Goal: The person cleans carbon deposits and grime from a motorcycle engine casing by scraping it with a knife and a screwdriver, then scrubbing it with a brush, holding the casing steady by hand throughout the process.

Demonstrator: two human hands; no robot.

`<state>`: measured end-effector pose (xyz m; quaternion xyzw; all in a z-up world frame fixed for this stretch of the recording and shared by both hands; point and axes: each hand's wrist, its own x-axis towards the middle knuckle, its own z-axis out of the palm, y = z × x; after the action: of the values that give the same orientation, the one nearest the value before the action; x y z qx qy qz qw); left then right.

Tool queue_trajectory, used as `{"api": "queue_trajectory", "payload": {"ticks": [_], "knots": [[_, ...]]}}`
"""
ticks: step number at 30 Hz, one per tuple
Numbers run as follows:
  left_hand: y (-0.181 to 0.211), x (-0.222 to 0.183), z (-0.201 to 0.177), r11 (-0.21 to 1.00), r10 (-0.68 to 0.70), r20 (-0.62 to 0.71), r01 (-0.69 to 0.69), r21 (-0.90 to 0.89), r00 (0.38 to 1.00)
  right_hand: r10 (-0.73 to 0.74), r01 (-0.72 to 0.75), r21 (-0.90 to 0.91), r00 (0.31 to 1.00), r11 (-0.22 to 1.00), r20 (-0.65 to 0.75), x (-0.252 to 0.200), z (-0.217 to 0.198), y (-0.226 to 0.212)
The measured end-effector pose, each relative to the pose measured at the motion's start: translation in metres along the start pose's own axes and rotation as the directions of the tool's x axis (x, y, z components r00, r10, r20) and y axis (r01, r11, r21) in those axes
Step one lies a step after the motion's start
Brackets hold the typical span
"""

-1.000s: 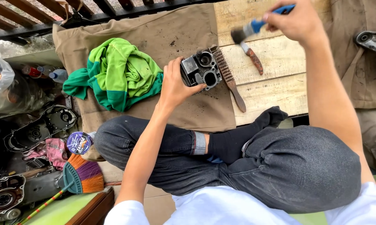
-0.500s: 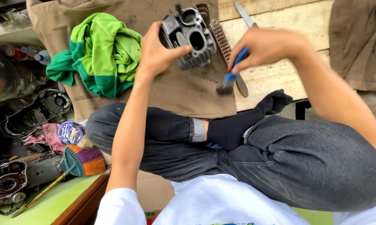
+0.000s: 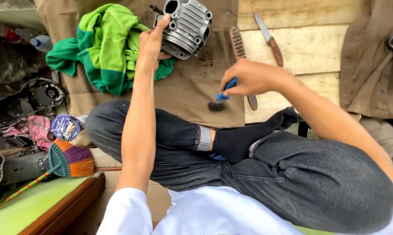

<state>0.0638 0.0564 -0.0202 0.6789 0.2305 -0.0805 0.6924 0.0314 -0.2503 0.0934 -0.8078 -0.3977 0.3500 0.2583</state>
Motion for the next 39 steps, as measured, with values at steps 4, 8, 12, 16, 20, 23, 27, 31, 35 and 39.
{"api": "queue_trajectory", "payload": {"ticks": [4,8,12,16,20,23,27,31,35,39], "knots": [[-0.003,0.001,-0.004,0.998,-0.038,0.044,0.040,-0.052,0.998,-0.099,0.075,-0.079,0.929,0.994,-0.357,0.013,-0.003,0.040],[-0.010,0.003,-0.003,0.998,0.003,0.044,-0.001,-0.061,0.999,-0.095,0.051,-0.111,0.894,0.992,-0.438,0.003,-0.025,0.013],[-0.005,0.000,-0.001,0.998,-0.035,0.051,0.038,-0.053,0.998,-0.030,0.029,-0.023,0.998,0.999,-0.057,0.019,0.016,-0.019],[0.002,-0.003,-0.001,0.995,-0.077,0.055,0.080,-0.060,0.996,-0.271,0.249,-0.118,0.931,0.961,-0.245,0.026,0.021,0.006],[-0.010,0.007,-0.003,0.996,-0.050,0.054,0.054,-0.069,0.997,-0.179,0.075,-0.272,0.908,0.959,-0.380,0.009,-0.016,-0.015],[-0.007,0.003,-0.001,0.995,-0.070,0.042,0.072,-0.062,0.997,-0.097,0.026,-0.216,0.939,0.976,-0.330,0.018,0.015,-0.028],[-0.007,0.001,-0.004,0.994,-0.041,0.056,0.046,-0.099,0.998,-0.276,0.274,-0.037,0.935,0.961,-0.221,0.031,0.057,-0.021],[-0.017,0.010,-0.009,0.975,-0.040,0.040,0.048,-0.215,0.998,-0.029,-0.059,-0.176,0.889,0.983,-0.458,0.025,0.028,-0.003],[-0.014,0.002,-0.009,0.983,0.001,0.042,0.006,-0.182,0.999,-0.154,0.052,-0.215,0.859,0.975,-0.488,0.017,0.040,-0.038],[-0.005,0.002,-0.007,0.984,0.039,0.031,-0.033,-0.174,0.999,-0.193,0.235,0.066,0.902,0.970,-0.387,0.024,0.066,-0.032]]}}
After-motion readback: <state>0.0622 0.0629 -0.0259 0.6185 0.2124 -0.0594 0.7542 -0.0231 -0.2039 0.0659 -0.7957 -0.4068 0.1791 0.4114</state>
